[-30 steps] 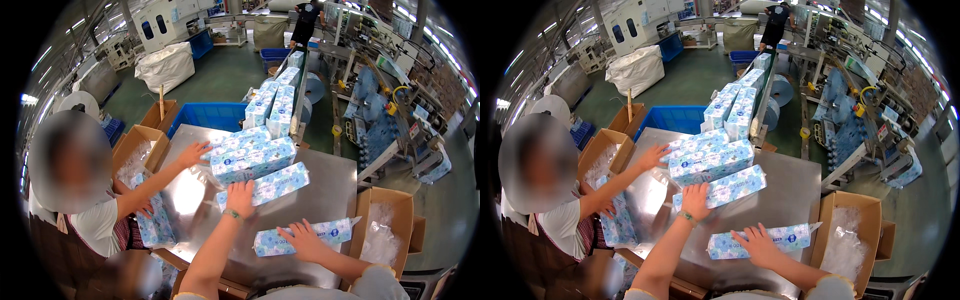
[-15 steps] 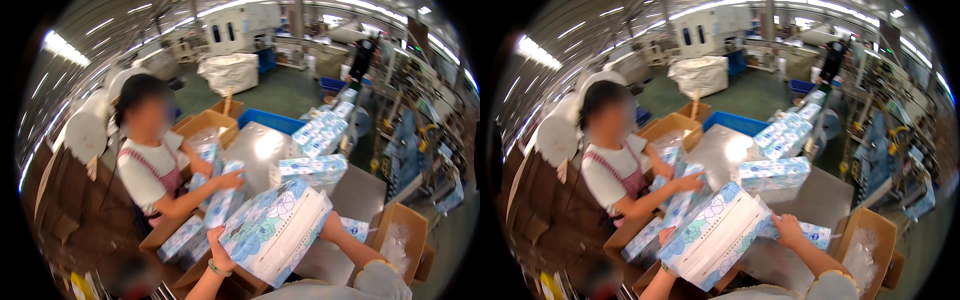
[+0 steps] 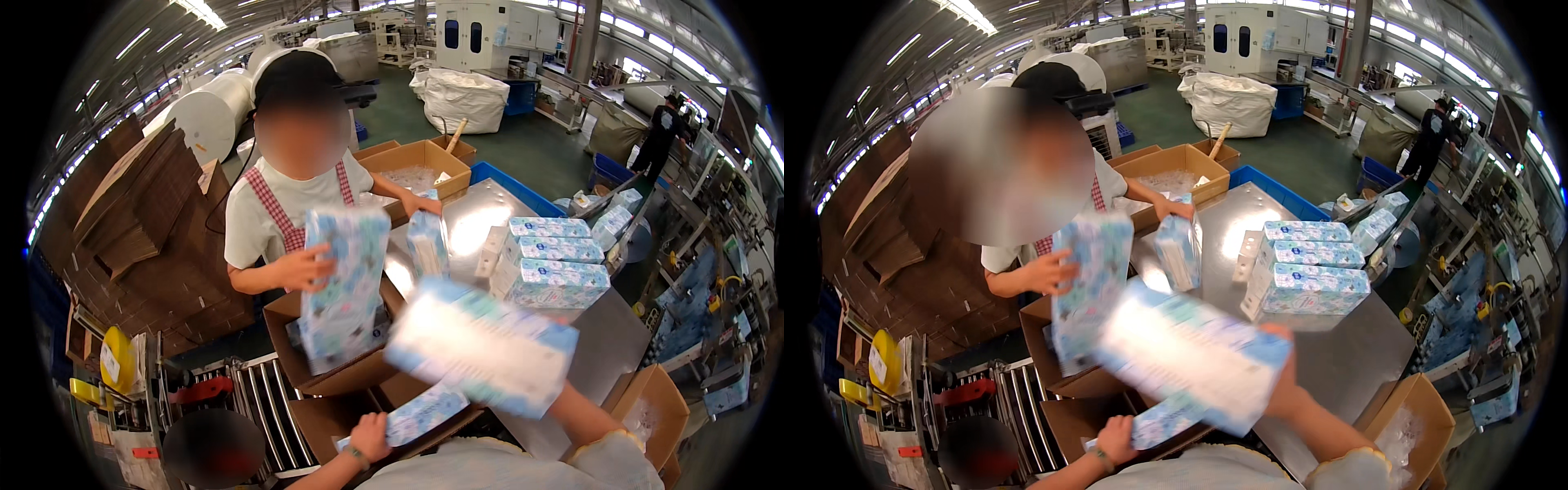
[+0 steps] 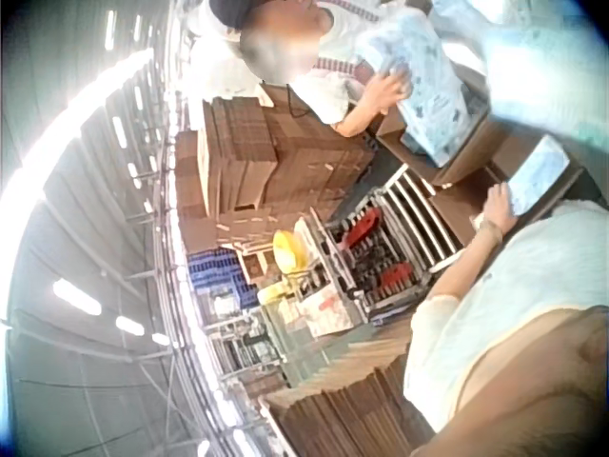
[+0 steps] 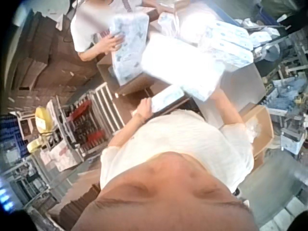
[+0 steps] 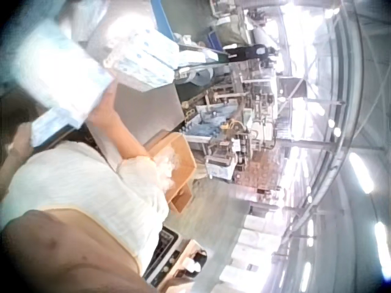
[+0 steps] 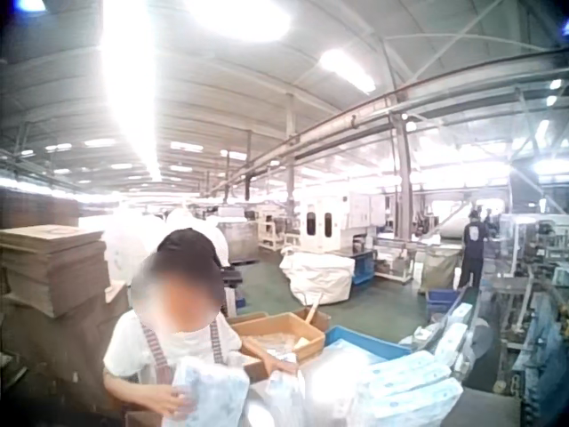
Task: The person picks up plastic-wrapped packages of tissue paper from a table and places them into cardboard boxes, then moves the filled boxes onto a conveyor belt for sealing.
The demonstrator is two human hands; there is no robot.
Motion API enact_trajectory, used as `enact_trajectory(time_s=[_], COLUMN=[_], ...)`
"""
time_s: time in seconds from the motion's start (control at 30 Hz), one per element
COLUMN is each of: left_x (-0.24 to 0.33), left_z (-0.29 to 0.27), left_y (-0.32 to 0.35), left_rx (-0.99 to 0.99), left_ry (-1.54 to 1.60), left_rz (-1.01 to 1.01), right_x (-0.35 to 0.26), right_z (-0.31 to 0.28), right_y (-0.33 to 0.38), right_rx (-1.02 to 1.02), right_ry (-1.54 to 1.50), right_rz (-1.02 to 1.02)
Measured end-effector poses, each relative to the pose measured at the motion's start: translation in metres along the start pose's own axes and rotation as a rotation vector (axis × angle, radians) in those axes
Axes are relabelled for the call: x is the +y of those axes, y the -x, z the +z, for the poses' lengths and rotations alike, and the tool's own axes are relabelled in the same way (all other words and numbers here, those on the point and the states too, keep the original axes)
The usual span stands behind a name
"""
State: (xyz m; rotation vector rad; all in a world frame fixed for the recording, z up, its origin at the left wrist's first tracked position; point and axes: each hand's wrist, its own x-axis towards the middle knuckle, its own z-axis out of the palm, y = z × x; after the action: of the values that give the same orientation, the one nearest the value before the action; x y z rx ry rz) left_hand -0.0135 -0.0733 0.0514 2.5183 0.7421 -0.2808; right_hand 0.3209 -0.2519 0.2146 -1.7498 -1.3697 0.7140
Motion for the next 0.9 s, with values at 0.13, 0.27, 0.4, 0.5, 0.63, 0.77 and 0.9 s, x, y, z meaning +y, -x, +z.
enact_trajectory(time_s=[0.13,0.27,0.4,0.5,0.63,0.77,0.9], left_x=[-0.031,-0.019,-0.052,-0.057,-0.066,-0.025,0.042], left_z=[0.114,0.108,0.136,0.128,0.111,0.058,-0.007], left_y=[-0.045,-0.052,-0.029,-0.016,-0.018,-0.059,-0.136], left_rx=[-0.128,-0.408,-0.516,-0.466,-0.238,0.162,0.258], left_ry=[0.100,-0.131,-0.027,0.265,0.287,0.557,0.743], left_rz=[0.297,0.052,-0.059,-0.125,-0.149,-0.108,-0.024], right_x=[-0.027,0.061,0.140,0.239,0.189,0.101,0.225], right_z=[0.094,0.196,0.311,0.372,0.298,0.041,-0.153], right_y=[-0.065,-0.118,-0.111,-0.094,-0.152,-0.197,-0.217], right_rx=[0.100,-0.418,-0.770,-0.916,-1.191,-0.291,0.284], right_ry=[0.130,0.573,0.844,0.810,0.408,0.032,1.072], right_rz=[-0.743,-0.615,-0.493,-0.138,0.169,0.028,0.473])
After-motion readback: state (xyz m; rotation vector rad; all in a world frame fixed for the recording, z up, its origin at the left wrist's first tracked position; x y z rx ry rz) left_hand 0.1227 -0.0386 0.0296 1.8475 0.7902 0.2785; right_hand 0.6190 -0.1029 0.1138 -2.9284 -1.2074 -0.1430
